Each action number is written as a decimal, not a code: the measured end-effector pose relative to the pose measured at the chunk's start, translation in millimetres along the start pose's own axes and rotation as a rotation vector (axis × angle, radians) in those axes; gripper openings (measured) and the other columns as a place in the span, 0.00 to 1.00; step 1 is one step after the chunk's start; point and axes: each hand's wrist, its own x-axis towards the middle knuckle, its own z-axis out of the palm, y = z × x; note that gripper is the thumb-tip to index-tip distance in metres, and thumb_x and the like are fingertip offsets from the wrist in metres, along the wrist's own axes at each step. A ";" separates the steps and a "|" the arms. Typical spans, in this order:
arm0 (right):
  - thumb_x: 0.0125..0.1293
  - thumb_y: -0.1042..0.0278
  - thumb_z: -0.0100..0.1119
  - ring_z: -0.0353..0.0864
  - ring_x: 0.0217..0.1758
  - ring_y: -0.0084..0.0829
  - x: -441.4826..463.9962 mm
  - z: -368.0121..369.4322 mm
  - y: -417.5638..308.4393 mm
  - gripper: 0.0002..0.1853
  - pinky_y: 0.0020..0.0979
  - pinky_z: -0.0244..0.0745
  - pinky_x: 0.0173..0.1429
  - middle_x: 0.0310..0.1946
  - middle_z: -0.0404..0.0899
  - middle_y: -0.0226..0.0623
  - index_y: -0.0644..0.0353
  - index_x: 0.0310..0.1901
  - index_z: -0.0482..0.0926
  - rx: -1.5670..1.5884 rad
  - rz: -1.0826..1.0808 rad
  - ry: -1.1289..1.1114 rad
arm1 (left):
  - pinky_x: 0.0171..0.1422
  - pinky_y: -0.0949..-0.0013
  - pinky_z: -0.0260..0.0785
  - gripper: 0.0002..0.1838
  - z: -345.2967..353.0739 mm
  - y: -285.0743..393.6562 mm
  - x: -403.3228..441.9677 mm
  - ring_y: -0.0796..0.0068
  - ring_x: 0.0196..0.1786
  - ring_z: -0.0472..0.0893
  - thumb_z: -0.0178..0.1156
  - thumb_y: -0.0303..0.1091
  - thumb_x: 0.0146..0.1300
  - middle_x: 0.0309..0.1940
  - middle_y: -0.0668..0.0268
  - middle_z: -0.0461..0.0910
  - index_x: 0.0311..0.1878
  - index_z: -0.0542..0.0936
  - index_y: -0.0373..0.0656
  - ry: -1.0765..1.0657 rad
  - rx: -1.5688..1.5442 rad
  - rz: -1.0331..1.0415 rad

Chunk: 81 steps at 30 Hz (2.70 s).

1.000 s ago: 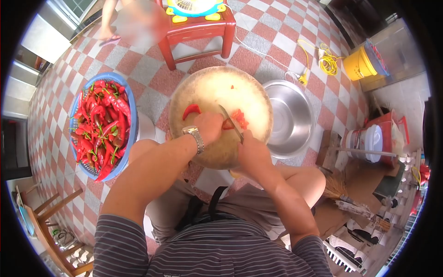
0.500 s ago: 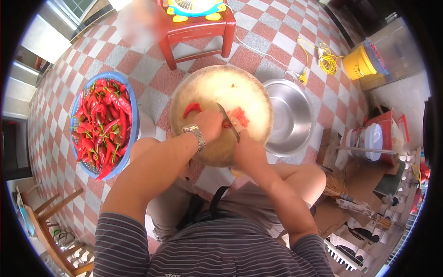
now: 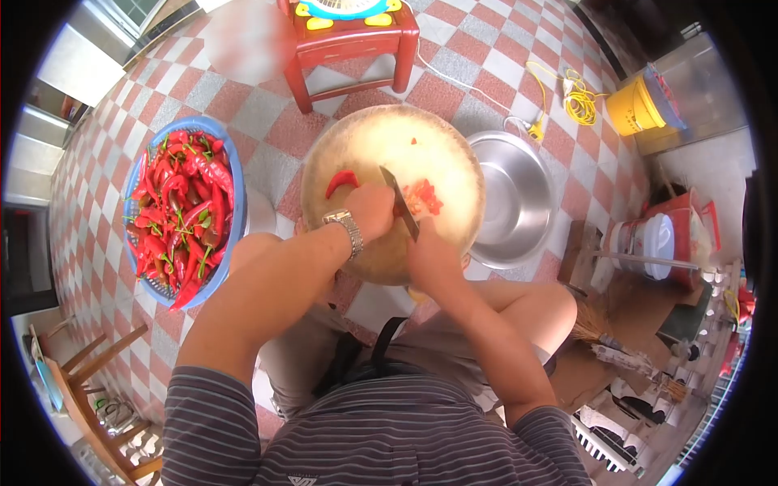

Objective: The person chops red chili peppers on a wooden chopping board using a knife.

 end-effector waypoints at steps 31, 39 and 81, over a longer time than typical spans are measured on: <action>0.75 0.64 0.58 0.87 0.43 0.61 -3.2 -13.5 -5.2 0.14 0.56 0.81 0.49 0.35 0.86 0.59 0.65 0.52 0.69 -0.046 -0.170 0.069 | 0.51 0.51 0.80 0.12 -80.4 -32.2 -3.1 0.45 0.43 0.87 0.71 0.39 0.53 0.36 0.50 0.87 0.36 0.90 0.42 0.215 0.269 -0.048; 0.75 0.62 0.59 0.86 0.43 0.64 4.7 24.9 -4.3 0.15 0.58 0.79 0.49 0.37 0.85 0.61 0.63 0.53 0.70 -0.066 -0.044 0.053 | 0.53 0.51 0.80 0.14 -91.7 -29.5 -4.1 0.46 0.45 0.87 0.73 0.42 0.55 0.39 0.49 0.87 0.37 0.89 0.42 0.176 0.272 -0.091; 0.76 0.62 0.58 0.83 0.46 0.69 -68.1 -38.6 68.7 0.15 0.62 0.76 0.51 0.39 0.85 0.64 0.61 0.56 0.71 0.034 0.054 0.072 | 0.53 0.49 0.81 0.12 -68.7 -50.1 17.8 0.44 0.49 0.88 0.61 0.27 0.54 0.43 0.45 0.87 0.39 0.89 0.39 -0.106 0.392 -0.209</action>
